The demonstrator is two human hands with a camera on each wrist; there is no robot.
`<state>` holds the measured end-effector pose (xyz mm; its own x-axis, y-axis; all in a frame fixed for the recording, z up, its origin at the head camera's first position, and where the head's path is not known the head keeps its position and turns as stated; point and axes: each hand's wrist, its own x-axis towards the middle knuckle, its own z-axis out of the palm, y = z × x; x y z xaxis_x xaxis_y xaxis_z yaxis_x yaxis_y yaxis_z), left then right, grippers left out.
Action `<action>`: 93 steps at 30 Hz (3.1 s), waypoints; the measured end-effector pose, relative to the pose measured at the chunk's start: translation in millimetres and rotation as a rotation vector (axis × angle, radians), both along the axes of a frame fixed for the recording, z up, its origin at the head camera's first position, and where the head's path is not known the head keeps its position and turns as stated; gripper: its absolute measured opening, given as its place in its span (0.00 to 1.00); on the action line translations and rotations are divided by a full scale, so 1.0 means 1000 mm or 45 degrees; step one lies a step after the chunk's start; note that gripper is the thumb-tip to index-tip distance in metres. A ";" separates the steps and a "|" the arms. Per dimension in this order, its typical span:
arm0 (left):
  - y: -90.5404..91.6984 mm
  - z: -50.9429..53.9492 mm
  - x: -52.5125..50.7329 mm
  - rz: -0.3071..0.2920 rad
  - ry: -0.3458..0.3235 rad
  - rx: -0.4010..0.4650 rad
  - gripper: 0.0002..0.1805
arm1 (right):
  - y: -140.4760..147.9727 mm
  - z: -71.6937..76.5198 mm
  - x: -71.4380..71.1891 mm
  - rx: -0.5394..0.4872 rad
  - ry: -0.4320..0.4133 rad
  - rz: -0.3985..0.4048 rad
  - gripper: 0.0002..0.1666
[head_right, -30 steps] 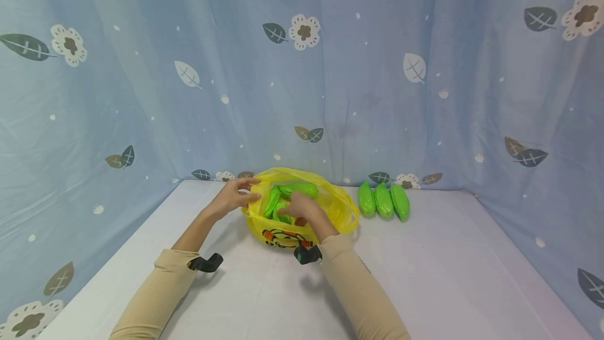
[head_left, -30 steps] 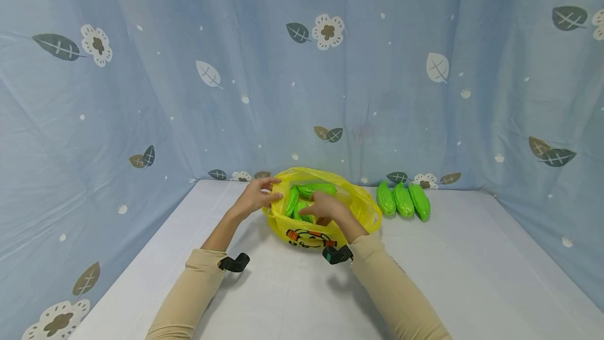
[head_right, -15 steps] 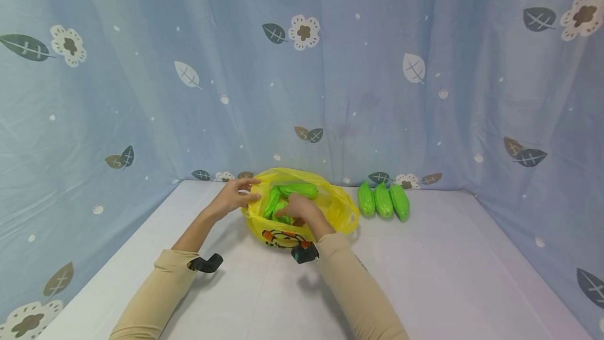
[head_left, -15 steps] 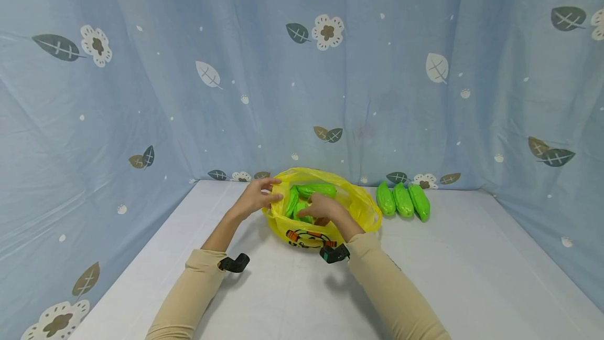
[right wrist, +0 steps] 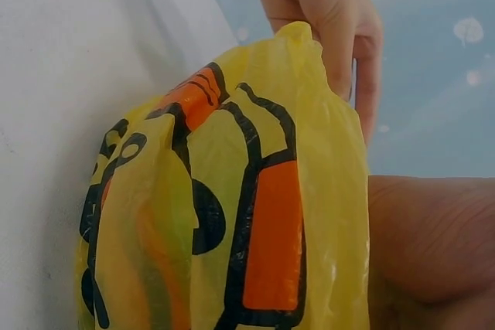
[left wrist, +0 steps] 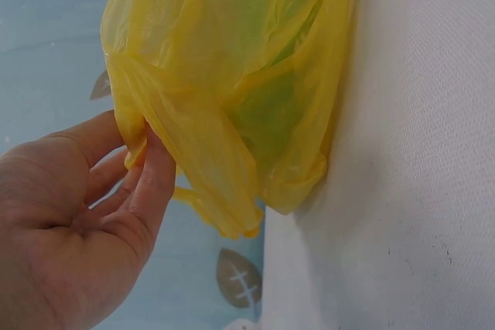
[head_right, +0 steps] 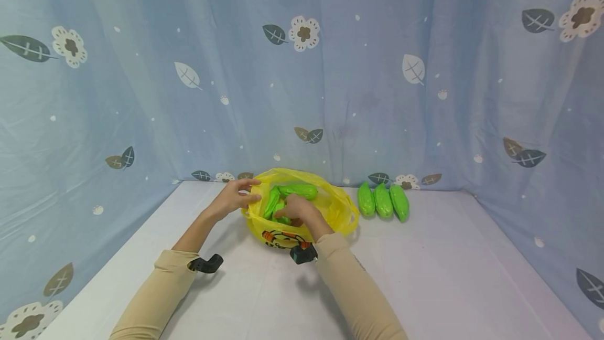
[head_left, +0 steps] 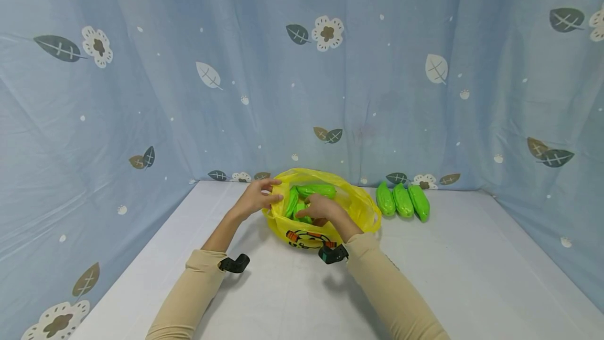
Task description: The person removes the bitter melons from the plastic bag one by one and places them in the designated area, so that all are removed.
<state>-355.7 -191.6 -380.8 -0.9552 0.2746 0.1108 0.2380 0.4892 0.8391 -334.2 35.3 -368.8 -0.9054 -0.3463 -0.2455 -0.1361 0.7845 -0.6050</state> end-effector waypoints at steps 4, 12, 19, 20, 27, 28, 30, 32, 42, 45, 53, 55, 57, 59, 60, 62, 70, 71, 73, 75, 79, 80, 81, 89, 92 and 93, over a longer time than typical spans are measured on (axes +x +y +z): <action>0.000 0.000 0.000 0.002 0.002 -0.003 0.27 | -0.001 0.000 0.000 0.008 -0.003 0.010 0.39; 0.000 0.000 0.000 -0.004 0.003 -0.001 0.27 | 0.000 -0.001 0.000 -0.003 -0.001 0.014 0.38; 0.000 0.000 0.000 -0.005 0.005 0.000 0.27 | -0.001 -0.001 0.000 -0.007 0.002 0.029 0.37; 0.000 0.000 0.000 -0.007 0.006 0.001 0.27 | -0.001 -0.001 0.000 -0.004 0.006 0.031 0.37; 0.000 0.000 0.000 -0.004 0.007 0.001 0.27 | -0.001 0.000 0.000 0.003 0.007 0.036 0.36; 0.000 0.000 0.000 -0.001 0.005 0.000 0.27 | -0.001 0.000 0.000 0.002 0.006 0.036 0.36; 0.000 0.000 0.000 -0.004 0.004 -0.002 0.27 | -0.001 0.000 0.000 0.000 0.006 0.036 0.35; 0.000 0.000 0.000 -0.001 0.001 -0.002 0.27 | -0.001 -0.001 0.000 0.001 0.003 0.037 0.36; 0.000 0.001 0.000 -0.015 0.005 0.014 0.27 | -0.002 0.000 0.000 0.023 0.009 0.028 0.37; 0.000 0.000 0.000 -0.014 0.004 0.019 0.27 | -0.002 0.000 0.001 0.014 0.024 0.025 0.37; 0.000 0.001 0.001 -0.005 0.004 0.018 0.27 | 0.002 0.001 0.002 -0.048 0.052 0.003 0.37; 0.000 0.001 0.001 0.000 0.003 0.018 0.27 | 0.003 0.001 0.001 -0.058 0.052 -0.007 0.38; 0.000 0.001 0.001 0.002 0.000 0.018 0.27 | 0.003 0.001 0.001 -0.065 0.052 -0.013 0.38; 0.000 0.001 0.001 0.003 -0.003 0.021 0.27 | 0.004 0.001 0.001 -0.068 0.051 -0.015 0.38; 0.000 0.001 0.001 0.003 -0.006 0.023 0.27 | 0.004 0.002 0.001 -0.070 0.051 -0.017 0.38; 0.000 0.001 0.000 0.001 -0.006 0.022 0.27 | 0.005 0.003 0.002 -0.081 0.046 -0.020 0.39; 0.000 0.000 0.000 0.003 -0.003 0.022 0.27 | 0.008 0.011 0.003 -0.148 -0.009 -0.043 0.39; 0.000 0.000 0.000 0.004 -0.002 0.020 0.27 | 0.009 0.012 0.003 -0.157 -0.014 -0.043 0.39; 0.000 0.000 0.001 0.005 -0.003 0.020 0.27 | 0.010 0.014 0.004 -0.169 -0.014 -0.039 0.40; 0.000 0.000 0.001 0.005 -0.003 0.018 0.27 | 0.011 0.015 0.004 -0.179 -0.012 -0.036 0.40; -0.001 0.000 0.000 0.004 -0.006 0.014 0.27 | 0.014 0.017 0.005 -0.202 -0.001 -0.049 0.40; -0.001 0.000 0.000 0.002 -0.005 0.013 0.27 | 0.014 0.017 0.005 -0.205 0.008 -0.051 0.40; -0.001 0.000 0.000 0.002 -0.005 0.013 0.27 | 0.014 0.017 0.006 -0.210 0.019 -0.055 0.40; -0.001 0.001 0.001 0.003 0.000 0.015 0.27 | 0.017 0.025 0.011 -0.203 0.101 -0.063 0.39; 0.000 0.002 0.002 -0.001 0.001 0.015 0.27 | 0.020 0.027 0.013 -0.202 0.106 -0.068 0.39; 0.000 0.002 0.002 0.001 0.000 0.016 0.27 | 0.021 0.028 0.014 -0.203 0.106 -0.069 0.39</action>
